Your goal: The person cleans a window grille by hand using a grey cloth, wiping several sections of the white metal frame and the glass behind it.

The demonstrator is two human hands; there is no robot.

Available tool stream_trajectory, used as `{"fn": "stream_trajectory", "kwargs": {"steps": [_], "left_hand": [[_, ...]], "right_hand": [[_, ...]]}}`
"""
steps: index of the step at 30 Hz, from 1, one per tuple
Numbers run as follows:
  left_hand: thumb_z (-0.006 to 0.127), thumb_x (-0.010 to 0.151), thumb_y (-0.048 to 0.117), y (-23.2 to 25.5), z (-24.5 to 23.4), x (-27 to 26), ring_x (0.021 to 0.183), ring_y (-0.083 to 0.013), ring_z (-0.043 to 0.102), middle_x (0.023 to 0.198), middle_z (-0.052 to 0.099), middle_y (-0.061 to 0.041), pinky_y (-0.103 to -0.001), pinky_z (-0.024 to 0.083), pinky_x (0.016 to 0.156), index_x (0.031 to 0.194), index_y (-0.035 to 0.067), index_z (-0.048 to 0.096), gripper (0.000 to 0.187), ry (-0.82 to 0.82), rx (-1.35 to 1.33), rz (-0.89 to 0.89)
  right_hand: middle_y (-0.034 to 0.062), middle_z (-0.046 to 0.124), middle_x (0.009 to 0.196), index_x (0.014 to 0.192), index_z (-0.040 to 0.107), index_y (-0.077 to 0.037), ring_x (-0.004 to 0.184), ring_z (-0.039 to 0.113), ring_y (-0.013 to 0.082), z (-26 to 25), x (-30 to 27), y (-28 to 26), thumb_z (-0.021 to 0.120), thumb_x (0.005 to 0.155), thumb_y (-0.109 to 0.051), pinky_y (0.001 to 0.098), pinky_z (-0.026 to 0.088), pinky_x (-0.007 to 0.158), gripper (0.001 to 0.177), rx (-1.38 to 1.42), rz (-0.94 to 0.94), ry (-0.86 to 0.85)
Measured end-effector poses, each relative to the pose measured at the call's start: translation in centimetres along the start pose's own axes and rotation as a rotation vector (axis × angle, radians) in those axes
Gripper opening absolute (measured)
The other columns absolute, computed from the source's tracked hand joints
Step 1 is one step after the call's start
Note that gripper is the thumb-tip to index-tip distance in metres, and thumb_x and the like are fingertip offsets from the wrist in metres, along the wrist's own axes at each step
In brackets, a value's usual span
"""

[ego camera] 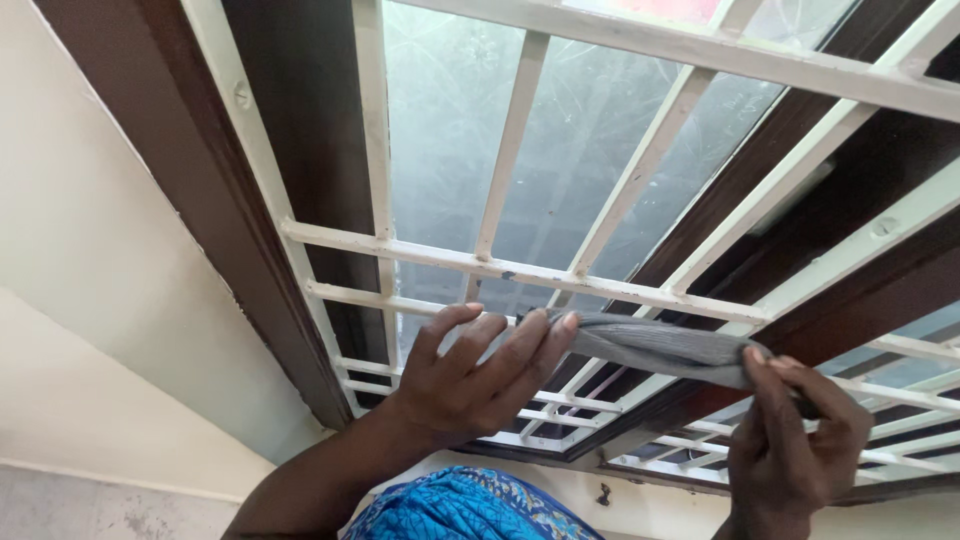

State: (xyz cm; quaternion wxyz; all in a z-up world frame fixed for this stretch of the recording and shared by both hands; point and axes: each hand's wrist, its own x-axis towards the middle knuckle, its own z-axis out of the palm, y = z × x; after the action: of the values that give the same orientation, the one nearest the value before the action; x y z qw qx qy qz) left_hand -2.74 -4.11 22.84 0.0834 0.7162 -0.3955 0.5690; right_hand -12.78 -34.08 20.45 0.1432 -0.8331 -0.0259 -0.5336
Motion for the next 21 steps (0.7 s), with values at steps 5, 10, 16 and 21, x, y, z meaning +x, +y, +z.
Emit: {"fn": "stream_trajectory", "kwargs": {"steps": [5,10,16,21], "left_hand": [[0.071,0.107,0.025,-1.7,-0.5,1.7,0.112,-0.0175,0.056,0.126,0.063,-0.001,-0.042,0.043,0.105,0.139,0.021,0.067,0.032,0.010,0.027,-0.020],[0.071,0.102,0.022,-4.5,-1.4,-0.2,0.112,-0.0163,0.057,0.125,0.066,0.003,-0.043,0.042,0.108,0.135,0.022,0.070,0.033,-0.049,0.120,-0.114],[0.071,0.101,0.013,-7.8,-2.7,-4.0,0.112,-0.0171,0.057,0.129,0.068,0.004,-0.045,0.037,0.110,0.136,0.024,0.071,0.036,-0.005,0.248,-0.313],[0.072,0.097,0.005,-10.0,-3.7,-5.5,0.109,-0.0189,0.056,0.122,0.071,0.005,-0.044,0.040,0.109,0.124,0.025,0.079,0.034,0.079,0.404,-0.472]], "right_hand": [[-0.0015,0.062,0.129,0.127,0.075,-0.019,0.117,0.054,0.0154,0.8,3.3,-1.7,0.066,0.107,-0.010,0.0349,0.042,0.098,0.024,-0.255,-0.135,-0.034],[0.0011,0.065,0.128,0.132,0.073,-0.023,0.120,0.058,0.0191,3.0,3.8,-3.7,0.067,0.102,-0.002,0.0397,0.039,0.103,0.037,-0.322,-0.253,-0.134],[0.0009,0.064,0.129,0.141,0.065,-0.022,0.120,0.057,0.0188,5.9,5.9,-7.8,0.070,0.099,-0.009,0.0424,0.039,0.102,0.044,-0.136,-0.447,-0.199],[0.0005,0.062,0.131,0.147,0.059,-0.020,0.119,0.057,0.0168,8.1,7.9,-11.8,0.066,0.096,-0.014,0.0397,0.042,0.100,0.052,-0.111,-0.619,-0.253]]}}
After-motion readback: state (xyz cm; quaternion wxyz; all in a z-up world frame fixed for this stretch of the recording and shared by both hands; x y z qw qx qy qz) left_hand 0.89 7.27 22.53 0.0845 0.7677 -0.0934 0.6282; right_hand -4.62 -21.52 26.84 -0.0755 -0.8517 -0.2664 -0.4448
